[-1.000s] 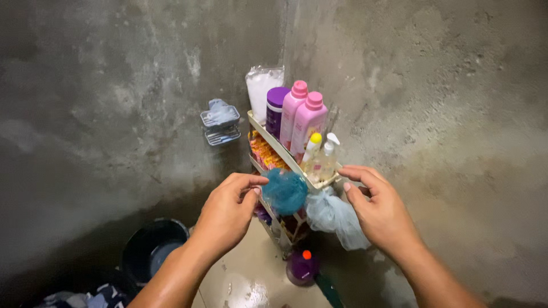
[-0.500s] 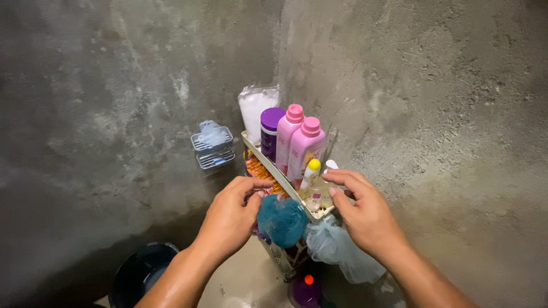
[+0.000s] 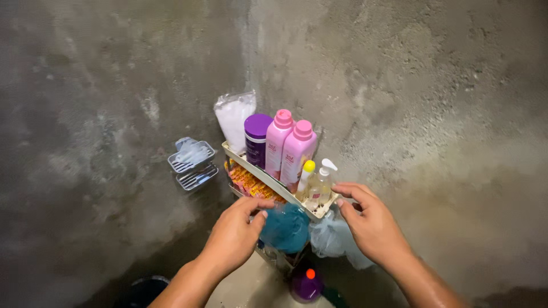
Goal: The person organizes small sachets and a shampoo box on a wall-mounted corner shelf, then wipes a multi-tiered plastic rack with a purple sponge. The person places items one by one onto the shelf and cleans the rack surfaces.
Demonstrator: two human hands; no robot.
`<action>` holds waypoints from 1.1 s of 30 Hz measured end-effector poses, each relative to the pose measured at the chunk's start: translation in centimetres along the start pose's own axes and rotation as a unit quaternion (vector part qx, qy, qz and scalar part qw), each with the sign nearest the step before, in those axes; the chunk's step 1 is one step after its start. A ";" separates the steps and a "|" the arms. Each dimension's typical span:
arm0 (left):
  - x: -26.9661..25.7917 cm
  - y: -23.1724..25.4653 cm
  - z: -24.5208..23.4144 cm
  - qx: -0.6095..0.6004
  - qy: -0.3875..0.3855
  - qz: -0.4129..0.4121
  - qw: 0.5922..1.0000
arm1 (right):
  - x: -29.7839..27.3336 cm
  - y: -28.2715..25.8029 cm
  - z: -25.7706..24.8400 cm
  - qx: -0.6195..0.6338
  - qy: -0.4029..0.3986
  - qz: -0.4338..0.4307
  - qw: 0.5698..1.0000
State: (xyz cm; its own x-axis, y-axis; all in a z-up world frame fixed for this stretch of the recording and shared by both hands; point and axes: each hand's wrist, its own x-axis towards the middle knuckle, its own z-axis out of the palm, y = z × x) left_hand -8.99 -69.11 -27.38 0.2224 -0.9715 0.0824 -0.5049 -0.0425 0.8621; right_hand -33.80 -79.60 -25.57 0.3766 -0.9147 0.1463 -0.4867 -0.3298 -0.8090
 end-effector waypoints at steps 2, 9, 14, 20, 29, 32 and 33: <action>0.3 -1.4 0.2 0.000 -0.031 0.006 1.000 | -0.8 0.5 0.8 -0.001 0.021 0.006 1.000; 1.3 -4.2 1.8 0.013 -0.116 -0.001 0.993 | -4.5 3.1 2.4 -0.062 0.050 0.066 0.995; 2.4 -5.2 4.1 0.037 -0.155 0.002 0.987 | -5.8 5.1 3.2 -0.074 0.032 0.093 0.992; 2.6 -6.0 6.2 0.041 -0.164 -0.019 0.985 | -5.1 6.6 3.2 -0.070 -0.025 0.118 0.990; 1.0 -5.3 5.5 0.040 -0.068 -0.043 0.996 | -1.6 5.0 2.0 -0.051 -0.090 0.045 0.994; -0.2 -5.0 5.3 0.005 -0.018 -0.104 0.994 | -0.1 4.0 2.2 -0.039 -0.125 -0.012 0.991; -0.8 -4.8 5.2 -0.013 -0.005 -0.141 0.990 | 0.3 3.6 2.3 -0.034 -0.140 -0.024 0.989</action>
State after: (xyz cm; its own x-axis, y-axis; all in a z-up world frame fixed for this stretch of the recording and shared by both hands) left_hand -11.08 -69.29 -34.16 0.3429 -0.9242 -0.1683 -0.4016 -0.3062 0.8631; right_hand -33.68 -80.52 -29.78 0.5998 -0.8000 0.0133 -0.5111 -0.3958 -0.7630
